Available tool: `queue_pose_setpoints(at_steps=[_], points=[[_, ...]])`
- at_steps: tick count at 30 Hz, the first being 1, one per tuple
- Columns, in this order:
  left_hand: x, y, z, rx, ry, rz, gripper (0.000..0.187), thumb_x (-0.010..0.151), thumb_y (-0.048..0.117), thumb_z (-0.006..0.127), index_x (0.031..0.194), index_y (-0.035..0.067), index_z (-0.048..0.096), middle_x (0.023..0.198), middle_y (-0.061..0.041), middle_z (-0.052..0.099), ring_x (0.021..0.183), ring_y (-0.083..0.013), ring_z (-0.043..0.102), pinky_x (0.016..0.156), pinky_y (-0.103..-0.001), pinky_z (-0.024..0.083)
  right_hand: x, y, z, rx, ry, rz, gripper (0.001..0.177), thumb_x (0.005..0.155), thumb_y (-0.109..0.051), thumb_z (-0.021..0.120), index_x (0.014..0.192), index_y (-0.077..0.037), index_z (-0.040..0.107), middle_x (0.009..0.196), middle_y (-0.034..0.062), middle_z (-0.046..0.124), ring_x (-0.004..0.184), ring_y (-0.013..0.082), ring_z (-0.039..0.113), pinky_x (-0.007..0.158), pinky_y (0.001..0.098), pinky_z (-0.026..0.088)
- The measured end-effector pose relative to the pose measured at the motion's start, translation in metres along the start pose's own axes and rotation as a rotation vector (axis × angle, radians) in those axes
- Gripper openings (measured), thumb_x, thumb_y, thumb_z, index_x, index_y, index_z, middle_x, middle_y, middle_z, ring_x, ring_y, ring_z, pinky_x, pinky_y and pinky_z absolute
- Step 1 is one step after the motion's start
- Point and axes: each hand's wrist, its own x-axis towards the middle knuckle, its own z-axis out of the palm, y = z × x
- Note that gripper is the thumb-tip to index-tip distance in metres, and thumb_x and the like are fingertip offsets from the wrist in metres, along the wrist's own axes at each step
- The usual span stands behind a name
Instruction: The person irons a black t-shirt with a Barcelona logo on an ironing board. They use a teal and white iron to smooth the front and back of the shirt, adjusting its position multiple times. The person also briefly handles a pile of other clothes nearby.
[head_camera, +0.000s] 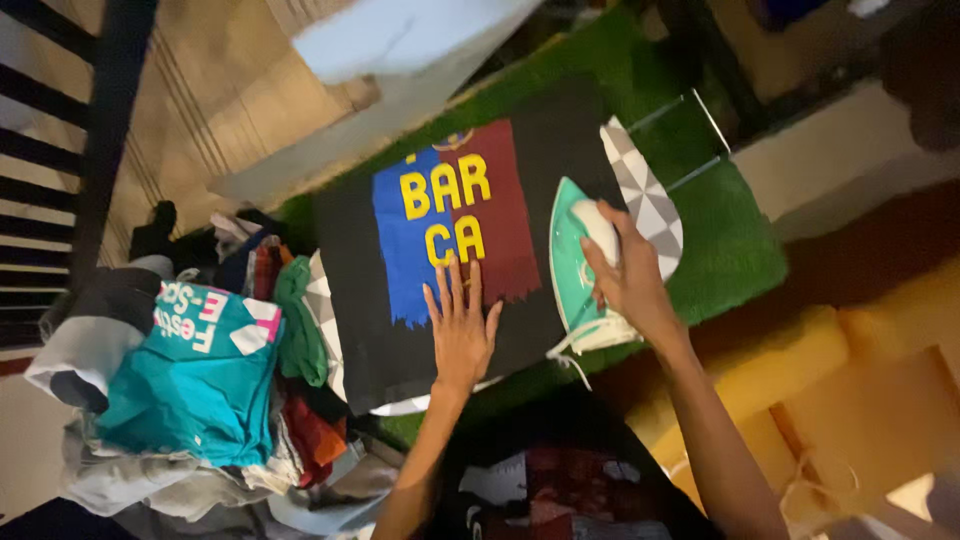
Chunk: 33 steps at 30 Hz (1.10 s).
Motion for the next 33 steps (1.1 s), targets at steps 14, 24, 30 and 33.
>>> queue_pose_setpoints(at_steps=[14, 24, 30, 33], points=[[0.001, 0.000, 0.003, 0.018, 0.012, -0.015, 0.074, 0.105, 0.044, 0.048, 0.160, -0.001, 0.028, 0.168, -0.022, 0.022, 0.157, -0.0391, 0.016, 0.125, -0.058, 0.012, -0.004, -0.008, 0.001, -0.014, -0.093, 0.072, 0.056, 0.098, -0.018, 0.062, 0.149, -0.007, 0.043, 0.071, 0.0115, 0.063, 0.043, 0.0150, 0.058, 0.040, 0.0325, 0.048], [-0.007, -0.004, 0.013, 0.101, 0.000, -0.096, 0.065, 0.108, 0.034, 0.047, 0.158, -0.004, 0.031, 0.168, -0.022, 0.024, 0.158, -0.0367, 0.018, 0.126, -0.058, 0.011, 0.014, -0.024, -0.005, -0.065, -0.187, -0.024, 0.055, 0.094, -0.018, 0.070, 0.145, -0.007, 0.052, 0.071, 0.0072, 0.065, 0.044, 0.0103, 0.053, 0.036, 0.0299, 0.042], [-0.009, -0.006, 0.013, 0.095, 0.095, -0.273, 0.065, 0.105, 0.034, 0.048, 0.156, -0.005, 0.032, 0.165, -0.026, 0.024, 0.155, -0.0437, 0.016, 0.123, -0.062, 0.009, 0.046, -0.019, 0.006, 0.001, -0.258, -0.053, 0.053, 0.096, -0.017, 0.069, 0.145, -0.008, 0.052, 0.071, 0.0060, 0.065, 0.044, 0.0085, 0.055, 0.038, 0.0278, 0.043], [-0.008, -0.005, 0.015, 0.057, 0.094, -0.298, 0.068, 0.106, 0.036, 0.048, 0.157, -0.005, 0.031, 0.167, -0.026, 0.023, 0.156, -0.0428, 0.016, 0.125, -0.060, 0.010, 0.050, -0.017, 0.002, -0.045, -0.355, -0.059, 0.054, 0.094, -0.017, 0.070, 0.144, -0.010, 0.054, 0.075, 0.0034, 0.065, 0.045, 0.0081, 0.053, 0.038, 0.0275, 0.042]])
